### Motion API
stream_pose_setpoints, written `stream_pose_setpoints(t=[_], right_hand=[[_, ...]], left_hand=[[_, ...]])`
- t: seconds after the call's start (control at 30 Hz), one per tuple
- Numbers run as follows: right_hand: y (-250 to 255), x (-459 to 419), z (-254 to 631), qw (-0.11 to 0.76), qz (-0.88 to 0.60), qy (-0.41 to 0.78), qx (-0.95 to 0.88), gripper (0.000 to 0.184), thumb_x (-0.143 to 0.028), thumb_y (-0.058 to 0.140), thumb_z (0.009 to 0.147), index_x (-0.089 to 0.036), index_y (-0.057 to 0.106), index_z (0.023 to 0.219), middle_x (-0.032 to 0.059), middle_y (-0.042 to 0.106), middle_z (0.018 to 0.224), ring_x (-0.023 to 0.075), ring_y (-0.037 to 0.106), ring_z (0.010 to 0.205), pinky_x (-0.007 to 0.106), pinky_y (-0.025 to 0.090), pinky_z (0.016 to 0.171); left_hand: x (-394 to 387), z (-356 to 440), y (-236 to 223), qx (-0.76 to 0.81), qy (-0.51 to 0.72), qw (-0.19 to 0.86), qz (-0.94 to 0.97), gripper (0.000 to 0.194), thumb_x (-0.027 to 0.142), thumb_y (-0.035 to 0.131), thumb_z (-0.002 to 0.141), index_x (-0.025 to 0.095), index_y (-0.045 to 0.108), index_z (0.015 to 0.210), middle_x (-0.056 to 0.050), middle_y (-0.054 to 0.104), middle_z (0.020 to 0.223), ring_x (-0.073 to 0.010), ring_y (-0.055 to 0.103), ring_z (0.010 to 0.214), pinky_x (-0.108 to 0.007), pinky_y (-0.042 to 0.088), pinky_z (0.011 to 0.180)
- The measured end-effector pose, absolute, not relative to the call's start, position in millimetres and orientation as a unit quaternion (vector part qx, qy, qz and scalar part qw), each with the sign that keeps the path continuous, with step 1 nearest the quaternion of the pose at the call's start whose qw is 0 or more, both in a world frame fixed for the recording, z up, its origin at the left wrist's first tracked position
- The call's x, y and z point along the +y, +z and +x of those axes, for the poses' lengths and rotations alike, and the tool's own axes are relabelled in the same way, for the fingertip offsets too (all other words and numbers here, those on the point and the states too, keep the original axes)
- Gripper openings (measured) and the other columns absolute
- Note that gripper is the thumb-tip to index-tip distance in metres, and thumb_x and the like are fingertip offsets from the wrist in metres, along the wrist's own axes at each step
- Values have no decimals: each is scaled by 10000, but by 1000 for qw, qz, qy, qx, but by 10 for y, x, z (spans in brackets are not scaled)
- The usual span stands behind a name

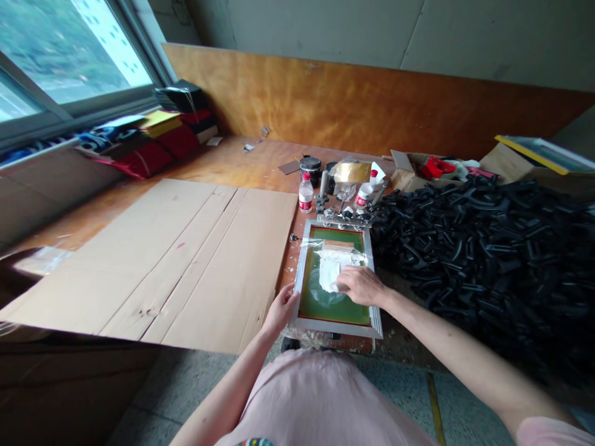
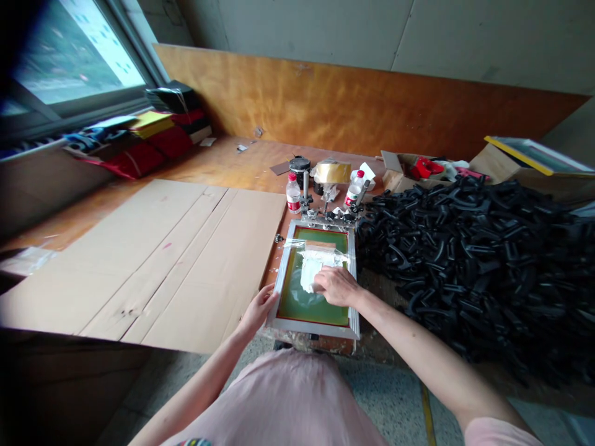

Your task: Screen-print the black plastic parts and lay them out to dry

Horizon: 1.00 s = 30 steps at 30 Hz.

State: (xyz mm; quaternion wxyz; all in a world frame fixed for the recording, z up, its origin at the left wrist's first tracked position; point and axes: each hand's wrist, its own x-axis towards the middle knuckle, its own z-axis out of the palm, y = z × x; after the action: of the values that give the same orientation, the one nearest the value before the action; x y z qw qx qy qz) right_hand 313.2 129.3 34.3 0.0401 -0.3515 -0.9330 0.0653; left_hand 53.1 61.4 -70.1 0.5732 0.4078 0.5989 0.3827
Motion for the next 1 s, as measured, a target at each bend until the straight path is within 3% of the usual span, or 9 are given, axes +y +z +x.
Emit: stream_pose_setpoints(t=[0.2,0.3,0.4,0.53,0.6,0.77,0.87,0.93,1.0], right_hand=[[57,1087,3110,92,-355,2,-930,256,-87,470,879,-147,674,1022,101,677,945,233,568,907,334,447,746],[68,1039,3155,90,-343,35,-935,194,-139,516,892,-167,680,992,83,683,920,226,581,889,328,456,738],[270,1319,3075,129,-422,75,-894,142,-253,602,898,-217,680,1011,53,692,940,212,599,914,307,463,757],[661,1876,2996,146,-556,67,-816,491,-374,673,860,-299,553,1330,62,684,1083,244,614,986,326,473,787],[831,2076,3154,166,-594,62,-785,547,-464,653,855,-302,530,1362,81,674,1096,259,624,962,343,475,777],[742,2157,3935,330,-691,106,-635,404,-450,409,953,-188,654,1138,83,697,917,221,639,816,335,490,755],[285,1908,4044,268,-719,185,-614,361,-463,443,930,-189,676,958,52,684,806,209,633,752,319,493,709],[-38,1691,3873,193,-671,216,-683,317,-479,523,898,-196,664,887,43,676,836,198,633,799,304,488,738],[-255,1510,3617,130,-625,172,-751,261,-443,601,874,-187,640,846,70,665,924,209,618,911,313,473,806]], left_hand=[[608,538,-674,599,388,576,399,681,625,598,783,135,570,1255,-41,672,796,-190,648,741,-255,465,625],[612,542,-667,597,394,582,387,682,621,616,769,133,573,1243,-49,681,825,-186,651,755,-248,464,631],[618,529,-571,588,394,595,380,704,629,641,744,139,571,1245,-33,675,791,-171,635,701,-238,449,600],[616,480,-160,573,389,612,382,804,597,688,723,171,491,1375,1,663,716,-149,600,626,-228,423,568],[634,460,142,560,390,625,380,785,594,700,716,182,522,1361,-8,680,744,-156,608,641,-231,429,573],[959,544,880,501,505,569,413,571,649,569,804,164,676,1086,-51,698,908,-172,632,756,-240,474,618],[1360,684,1228,429,583,516,458,546,642,510,849,202,620,1154,-68,684,1053,-196,646,929,-275,524,737],[1602,772,1399,405,597,508,470,561,655,444,877,210,568,1195,-70,689,987,-202,656,948,-306,540,753],[1718,842,1468,400,612,498,466,557,660,393,898,214,527,1203,-60,690,923,-193,666,930,-314,546,754]])
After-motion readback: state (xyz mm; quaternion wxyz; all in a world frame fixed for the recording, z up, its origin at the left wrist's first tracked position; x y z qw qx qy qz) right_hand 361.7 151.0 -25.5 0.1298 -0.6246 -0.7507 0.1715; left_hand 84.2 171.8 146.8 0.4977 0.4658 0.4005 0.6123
